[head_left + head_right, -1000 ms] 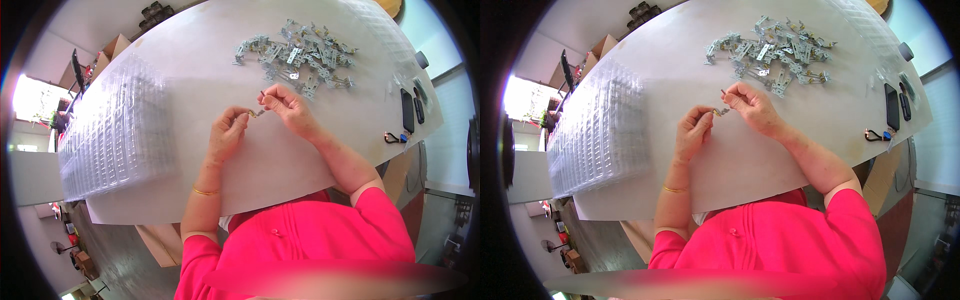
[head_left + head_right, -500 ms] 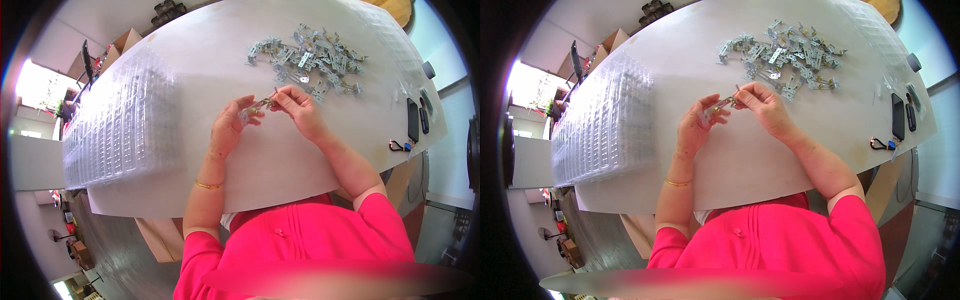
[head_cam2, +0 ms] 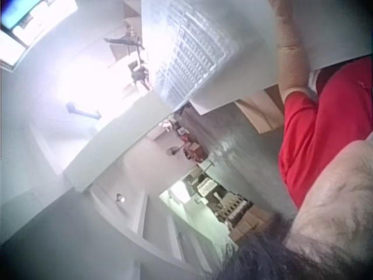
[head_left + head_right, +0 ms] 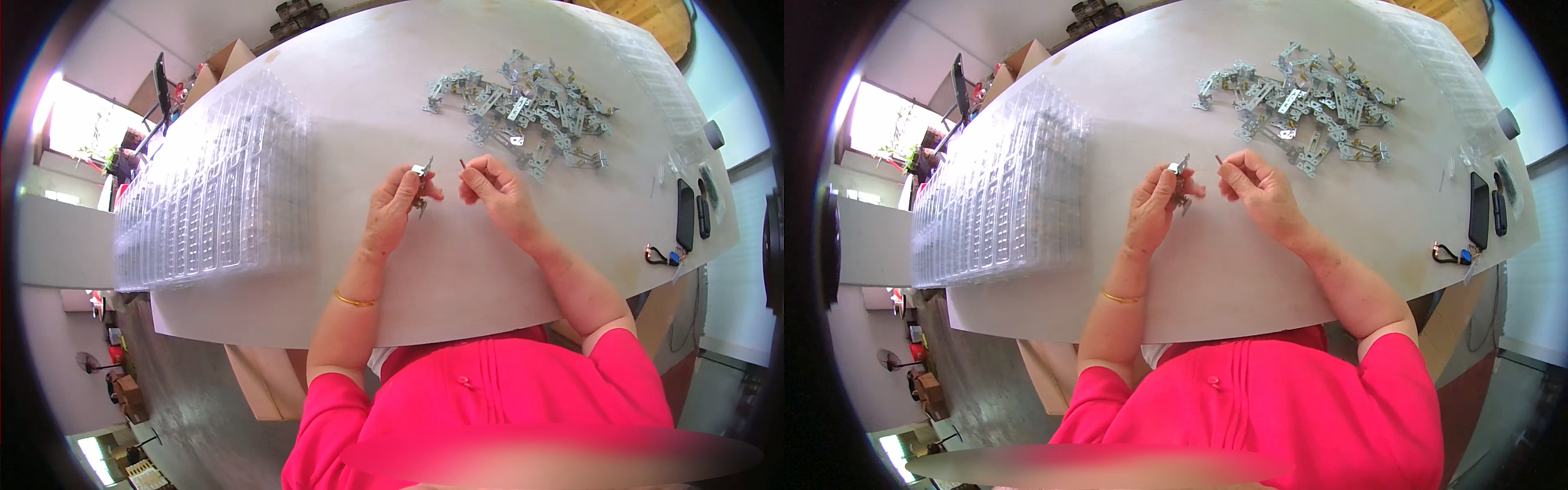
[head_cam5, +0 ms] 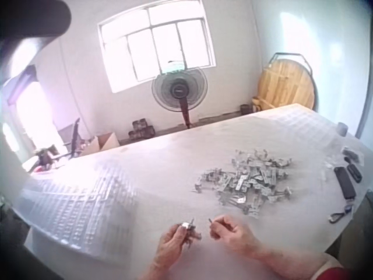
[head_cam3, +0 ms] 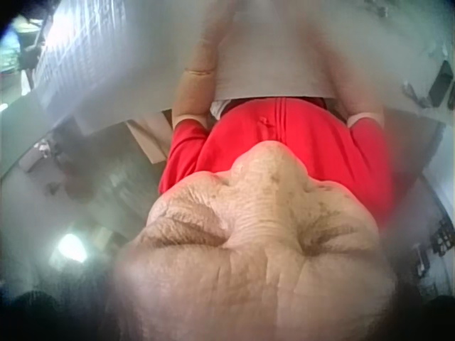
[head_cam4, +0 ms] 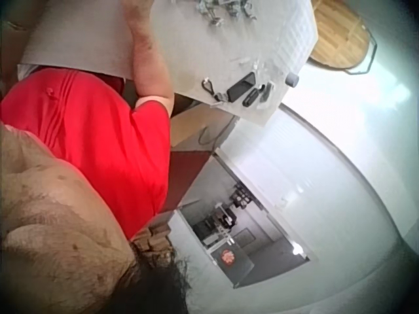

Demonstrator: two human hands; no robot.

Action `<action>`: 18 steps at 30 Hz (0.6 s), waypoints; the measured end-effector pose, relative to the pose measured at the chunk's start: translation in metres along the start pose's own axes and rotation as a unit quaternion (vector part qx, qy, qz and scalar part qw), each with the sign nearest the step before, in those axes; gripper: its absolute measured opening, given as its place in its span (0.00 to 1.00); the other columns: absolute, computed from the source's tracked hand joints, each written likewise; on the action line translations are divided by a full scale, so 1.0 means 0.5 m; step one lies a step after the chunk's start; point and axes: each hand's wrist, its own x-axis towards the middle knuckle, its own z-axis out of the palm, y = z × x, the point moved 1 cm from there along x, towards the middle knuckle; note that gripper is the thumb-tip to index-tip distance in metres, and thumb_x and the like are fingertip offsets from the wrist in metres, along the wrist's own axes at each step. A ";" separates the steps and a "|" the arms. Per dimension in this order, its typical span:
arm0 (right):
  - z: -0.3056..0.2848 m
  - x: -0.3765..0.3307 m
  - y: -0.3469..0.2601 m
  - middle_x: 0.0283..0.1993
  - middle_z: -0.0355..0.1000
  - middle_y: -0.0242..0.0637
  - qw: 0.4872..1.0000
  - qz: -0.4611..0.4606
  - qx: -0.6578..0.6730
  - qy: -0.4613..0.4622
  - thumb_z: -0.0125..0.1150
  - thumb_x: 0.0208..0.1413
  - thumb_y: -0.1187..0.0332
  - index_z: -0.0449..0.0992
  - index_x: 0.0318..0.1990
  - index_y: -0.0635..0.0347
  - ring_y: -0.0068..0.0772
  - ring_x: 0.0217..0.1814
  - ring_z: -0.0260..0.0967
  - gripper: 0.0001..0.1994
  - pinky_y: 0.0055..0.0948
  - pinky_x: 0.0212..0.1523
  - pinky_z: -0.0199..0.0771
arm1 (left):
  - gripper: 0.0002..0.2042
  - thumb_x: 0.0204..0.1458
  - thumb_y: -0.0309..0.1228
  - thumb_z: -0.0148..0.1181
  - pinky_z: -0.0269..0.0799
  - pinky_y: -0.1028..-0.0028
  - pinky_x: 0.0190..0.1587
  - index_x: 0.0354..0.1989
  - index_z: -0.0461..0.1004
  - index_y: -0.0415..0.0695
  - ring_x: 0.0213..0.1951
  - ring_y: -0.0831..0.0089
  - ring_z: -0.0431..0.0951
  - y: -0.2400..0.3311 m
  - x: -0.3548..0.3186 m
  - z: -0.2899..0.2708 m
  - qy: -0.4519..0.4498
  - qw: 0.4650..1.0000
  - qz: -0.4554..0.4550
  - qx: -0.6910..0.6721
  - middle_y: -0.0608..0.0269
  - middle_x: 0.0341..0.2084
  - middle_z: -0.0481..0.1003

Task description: Assembling small metal hinge-like components and placing them into a plastic organizer tray.

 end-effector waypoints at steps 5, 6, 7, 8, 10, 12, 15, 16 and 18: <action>0.015 -0.014 -0.011 0.23 0.66 0.24 0.999 -0.021 -0.022 -0.036 0.57 0.64 0.67 0.75 0.39 0.60 0.13 0.25 0.63 0.06 0.17 0.26 0.64 | 0.17 0.69 0.40 0.41 0.69 0.75 0.28 0.41 0.73 0.39 0.21 0.75 0.71 -0.006 -0.002 0.005 -0.022 0.998 -0.052 0.018 0.64 0.19 0.70; 0.017 -0.016 -0.014 0.23 0.66 0.23 0.998 -0.015 -0.038 -0.036 0.57 0.64 0.67 0.75 0.39 0.60 0.13 0.24 0.62 0.06 0.17 0.25 0.63 | 0.17 0.69 0.40 0.41 0.69 0.75 0.28 0.41 0.73 0.39 0.21 0.75 0.71 -0.004 -0.002 0.007 -0.023 0.998 -0.054 0.019 0.64 0.19 0.70; 0.018 -0.017 -0.017 0.23 0.66 0.22 0.998 -0.009 -0.054 -0.036 0.57 0.64 0.67 0.75 0.39 0.60 0.12 0.24 0.61 0.06 0.17 0.25 0.62 | 0.17 0.68 0.41 0.43 0.66 0.77 0.26 0.40 0.73 0.39 0.20 0.77 0.70 -0.002 -0.003 0.008 -0.022 0.998 -0.059 0.032 0.66 0.18 0.70; 0.017 -0.016 -0.017 0.23 0.66 0.22 0.998 -0.009 -0.054 -0.035 0.57 0.64 0.67 0.75 0.39 0.60 0.12 0.24 0.61 0.06 0.17 0.25 0.62 | 0.18 0.68 0.42 0.44 0.64 0.79 0.24 0.38 0.74 0.40 0.19 0.80 0.69 -0.001 -0.003 0.009 -0.021 0.997 -0.063 0.045 0.68 0.18 0.70; 0.015 -0.016 -0.018 0.23 0.65 0.22 0.997 -0.015 -0.057 -0.039 0.57 0.64 0.67 0.75 0.39 0.60 0.12 0.24 0.61 0.06 0.17 0.25 0.62 | 0.17 0.68 0.41 0.44 0.62 0.80 0.22 0.39 0.74 0.40 0.18 0.80 0.68 -0.001 -0.002 0.009 -0.026 0.995 -0.060 0.078 0.68 0.18 0.70; 0.014 -0.016 -0.021 0.22 0.65 0.22 0.997 -0.014 -0.070 -0.039 0.57 0.64 0.67 0.75 0.39 0.60 0.12 0.24 0.60 0.06 0.17 0.25 0.61 | 0.17 0.68 0.40 0.43 0.60 0.81 0.21 0.39 0.74 0.40 0.17 0.81 0.67 0.001 -0.002 0.010 -0.030 0.992 -0.056 0.111 0.68 0.17 0.70; 0.016 -0.017 -0.020 0.22 0.65 0.22 0.995 -0.014 -0.091 -0.038 0.58 0.63 0.67 0.75 0.38 0.60 0.12 0.24 0.60 0.06 0.18 0.24 0.60 | 0.16 0.67 0.41 0.45 0.58 0.82 0.20 0.38 0.74 0.41 0.16 0.83 0.66 0.004 -0.004 0.013 -0.009 0.988 -0.060 0.144 0.70 0.17 0.69; 0.017 -0.018 -0.019 0.22 0.65 0.22 0.994 -0.015 -0.099 -0.036 0.58 0.63 0.67 0.76 0.38 0.60 0.12 0.24 0.59 0.07 0.18 0.24 0.60 | 0.16 0.67 0.40 0.47 0.58 0.82 0.19 0.38 0.75 0.41 0.17 0.84 0.65 0.001 -0.007 0.010 0.002 0.987 -0.058 0.147 0.71 0.17 0.69; 0.014 -0.021 -0.017 0.22 0.64 0.22 0.994 -0.008 -0.104 -0.035 0.58 0.63 0.67 0.75 0.38 0.60 0.12 0.24 0.59 0.06 0.18 0.24 0.59 | 0.15 0.67 0.40 0.48 0.58 0.82 0.19 0.38 0.75 0.41 0.17 0.85 0.65 0.000 -0.011 0.014 0.012 0.987 -0.060 0.148 0.72 0.17 0.68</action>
